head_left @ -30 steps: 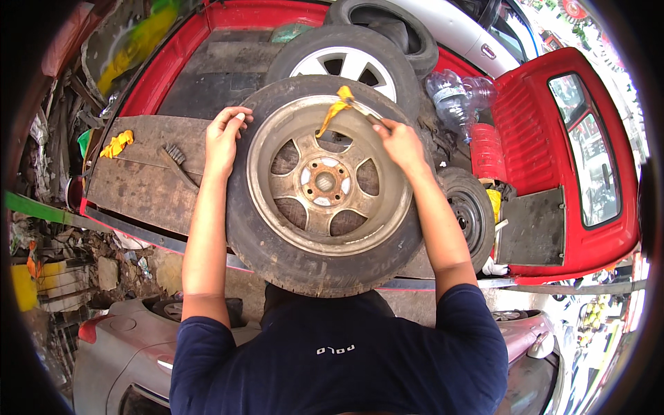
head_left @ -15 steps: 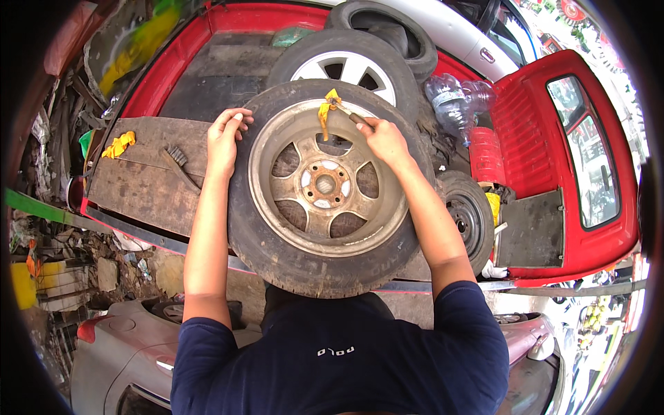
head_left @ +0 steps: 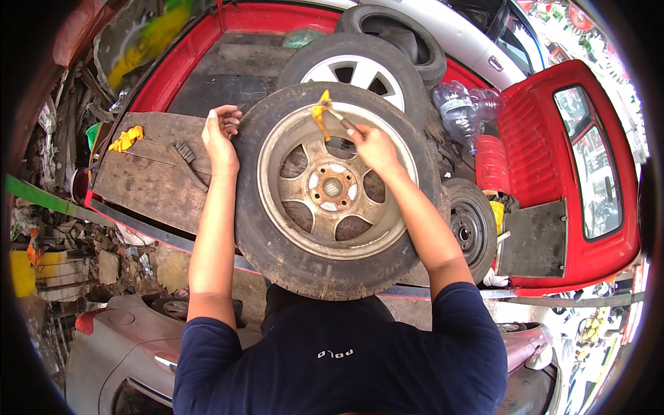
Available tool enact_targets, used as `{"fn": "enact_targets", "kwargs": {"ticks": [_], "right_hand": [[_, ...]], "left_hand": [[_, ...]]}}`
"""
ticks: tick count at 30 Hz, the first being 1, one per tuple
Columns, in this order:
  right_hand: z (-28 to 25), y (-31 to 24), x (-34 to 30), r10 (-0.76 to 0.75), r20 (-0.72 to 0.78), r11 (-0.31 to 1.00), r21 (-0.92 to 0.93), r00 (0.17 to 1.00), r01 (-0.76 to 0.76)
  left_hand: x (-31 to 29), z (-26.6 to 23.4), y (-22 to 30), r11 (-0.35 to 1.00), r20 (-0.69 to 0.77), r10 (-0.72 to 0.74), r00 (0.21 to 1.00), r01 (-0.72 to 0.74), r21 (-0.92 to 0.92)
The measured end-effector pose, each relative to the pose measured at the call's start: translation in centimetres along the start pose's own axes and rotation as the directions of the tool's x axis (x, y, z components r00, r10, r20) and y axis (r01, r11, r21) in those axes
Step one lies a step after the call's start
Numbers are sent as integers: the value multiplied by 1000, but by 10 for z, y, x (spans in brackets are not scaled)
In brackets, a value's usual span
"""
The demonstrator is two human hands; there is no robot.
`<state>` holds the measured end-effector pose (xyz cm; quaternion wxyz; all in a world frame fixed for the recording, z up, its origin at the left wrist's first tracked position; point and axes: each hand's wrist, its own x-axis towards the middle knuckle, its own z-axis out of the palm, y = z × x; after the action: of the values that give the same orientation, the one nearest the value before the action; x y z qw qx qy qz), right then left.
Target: The person uses a metal scraper to remove debris from the rim of a car tire, then wipes the rim with a yellow cloth. The tire is positioned on the open trunk of a red car.
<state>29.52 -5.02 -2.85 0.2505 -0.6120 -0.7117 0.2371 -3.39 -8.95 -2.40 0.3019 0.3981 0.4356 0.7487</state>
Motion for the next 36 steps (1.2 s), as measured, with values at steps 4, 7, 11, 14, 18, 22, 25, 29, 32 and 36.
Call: {"fn": "enact_targets", "kwargs": {"ticks": [4,7,11,14,18,22,25,29,32,36], "right_hand": [[-5,-3,-3,-31,4,995,-91,1000,31],[-29,10,-2,45,8,991,-125,999,-44],[-29,9,-2,86,-23,991,-106,996,-88],[-6,-11,2,126,172,986,85,977,-142],[18,-21,-5,13,85,997,80,996,-20],[-6,-1,2,56,108,998,-29,993,-53],[-20,7,5,126,22,991,-40,992,-125],[6,-11,-4,99,71,993,59,993,-104],[32,-29,-14,55,157,975,203,986,-86],[30,-33,-17,27,149,993,112,988,-44]], "left_hand": [[-1,1,0,1000,1,-10,1000,10,-14],[0,1,0,1000,12,-7,1000,8,-20],[0,2,-1,1000,10,-16,1000,16,-15],[1,3,-2,1000,13,-24,1000,24,3],[2,3,-1,999,6,-34,999,34,4],[2,2,-1,999,12,-34,999,34,12],[1,2,-1,1000,10,-29,1000,29,2],[1,1,-2,999,2,-37,999,37,12],[2,1,-2,1000,5,-28,1000,28,13],[3,3,-3,999,18,-37,999,37,24]]}}
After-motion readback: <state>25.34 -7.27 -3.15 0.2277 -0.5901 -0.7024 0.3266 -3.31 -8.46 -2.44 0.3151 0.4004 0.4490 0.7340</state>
